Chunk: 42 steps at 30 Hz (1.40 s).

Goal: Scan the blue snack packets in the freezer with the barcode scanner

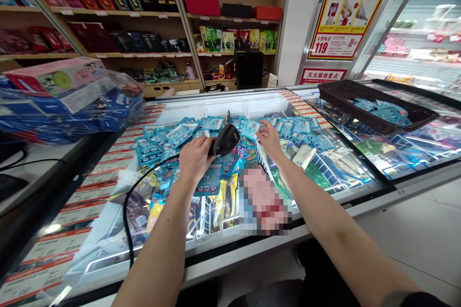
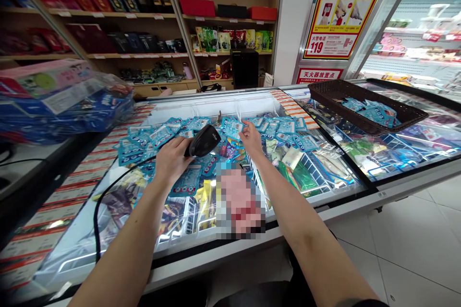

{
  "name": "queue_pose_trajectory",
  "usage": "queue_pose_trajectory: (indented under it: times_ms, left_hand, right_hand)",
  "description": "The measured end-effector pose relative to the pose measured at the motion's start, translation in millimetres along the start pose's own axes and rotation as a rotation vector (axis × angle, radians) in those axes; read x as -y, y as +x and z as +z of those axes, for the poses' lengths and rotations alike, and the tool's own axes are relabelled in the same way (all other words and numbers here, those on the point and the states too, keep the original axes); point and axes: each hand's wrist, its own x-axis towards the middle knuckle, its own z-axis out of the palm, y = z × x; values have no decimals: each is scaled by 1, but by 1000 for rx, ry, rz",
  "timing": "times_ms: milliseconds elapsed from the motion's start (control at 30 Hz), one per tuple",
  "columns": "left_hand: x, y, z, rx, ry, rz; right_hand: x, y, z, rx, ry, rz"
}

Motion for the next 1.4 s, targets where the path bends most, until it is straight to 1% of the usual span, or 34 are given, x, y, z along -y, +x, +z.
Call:
queue_pose_trajectory:
  times_ms: [167, 400, 567, 867, 1400]
  left_hand:
    - [0, 0, 1, -8, 0, 14]
    - [-3, 1, 3, 14, 19, 40]
    - [-4, 2, 4, 21, 21, 52]
    - [-5, 2, 4, -2, 27, 60]
    - [-10, 4, 3, 39, -33, 88]
  right_hand:
    - [-2, 2, 1, -48, -9, -8]
    - [-11, 5, 3, -36, 21, 23]
    - [-12, 4, 4, -26, 7, -18]
    - [-9, 3, 4, -77, -58, -72]
    - [-11, 5, 7, -68, -129, -47]
